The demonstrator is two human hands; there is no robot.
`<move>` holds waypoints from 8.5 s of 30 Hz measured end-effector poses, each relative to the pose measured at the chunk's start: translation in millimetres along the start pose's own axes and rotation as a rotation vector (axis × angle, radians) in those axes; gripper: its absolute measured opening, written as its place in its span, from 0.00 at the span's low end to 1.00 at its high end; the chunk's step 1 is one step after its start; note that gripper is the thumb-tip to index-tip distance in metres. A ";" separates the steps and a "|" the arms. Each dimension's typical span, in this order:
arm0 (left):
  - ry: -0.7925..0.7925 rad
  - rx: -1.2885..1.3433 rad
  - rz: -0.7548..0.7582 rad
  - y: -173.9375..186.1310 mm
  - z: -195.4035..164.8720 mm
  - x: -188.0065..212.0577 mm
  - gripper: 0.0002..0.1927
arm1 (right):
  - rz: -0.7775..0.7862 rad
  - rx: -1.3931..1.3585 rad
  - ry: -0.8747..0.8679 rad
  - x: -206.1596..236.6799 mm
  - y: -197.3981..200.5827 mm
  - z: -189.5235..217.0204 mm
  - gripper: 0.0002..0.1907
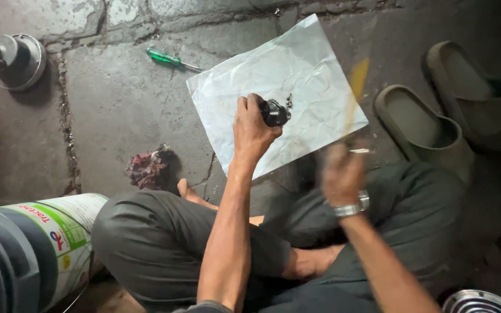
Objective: The person is sitting on the floor and using a screwdriver to disassemble a small mechanical part, likely a carburetor. They remove screws and small components, placing them on a white sheet on the ground.
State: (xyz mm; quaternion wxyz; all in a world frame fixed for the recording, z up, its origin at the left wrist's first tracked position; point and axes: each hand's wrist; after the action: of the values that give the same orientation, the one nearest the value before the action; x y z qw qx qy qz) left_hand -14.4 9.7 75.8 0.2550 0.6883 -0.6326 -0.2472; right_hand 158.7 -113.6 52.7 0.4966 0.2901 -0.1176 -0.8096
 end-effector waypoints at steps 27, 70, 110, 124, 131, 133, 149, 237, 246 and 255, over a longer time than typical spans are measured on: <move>0.230 0.760 0.410 11.2 19.9 -2.0 0.40 | 0.292 -0.640 -0.615 -19.6 22.0 4.1 0.20; 0.039 0.467 0.058 -31.2 19.6 6.1 0.32 | 0.468 -0.286 -0.583 22.2 73.3 56.7 0.16; -0.014 0.463 0.180 -39.6 29.5 12.1 0.32 | 0.486 -0.031 -0.618 -0.2 99.6 62.0 0.19; -0.048 0.450 0.165 -47.9 32.3 12.0 0.32 | 0.324 -0.589 -0.909 -1.5 125.5 15.5 0.23; -0.034 0.455 0.151 -51.1 34.3 12.6 0.31 | 0.266 -0.256 -0.252 5.6 127.4 28.6 0.25; -0.048 0.448 0.140 -51.2 34.6 12.5 0.32 | 0.170 -0.515 -0.573 4.8 127.7 27.1 0.22; -0.061 0.430 0.151 -55.5 35.1 13.1 0.32 | 0.314 -0.303 -0.822 13.9 134.4 6.8 0.18; -0.085 0.139 0.206 -53.1 14.6 28.4 0.36 | 0.289 -0.384 -0.715 -78.3 -31.8 -32.2 0.08; -0.119 0.124 0.191 -54.8 15.6 30.4 0.36 | 0.260 -0.310 -0.655 -68.1 -34.6 -42.6 0.09; -0.133 0.110 0.190 -55.5 16.1 30.5 0.36 | 0.296 -0.505 -0.735 -72.2 -33.7 -39.4 0.08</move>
State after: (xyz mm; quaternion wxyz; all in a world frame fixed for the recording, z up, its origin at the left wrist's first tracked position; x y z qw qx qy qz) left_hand 18.6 -17.5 26.4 0.1965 0.6205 -0.7229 -0.2318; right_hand 181.5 -30.6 30.4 0.5872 -0.1656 -0.1249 -0.7824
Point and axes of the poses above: each hand's wrist, its own x-axis away from the middle knuckle, its own y-axis out of the back of the hand, z = x × y, and after that the axes turned 11 degrees about y, right-handed
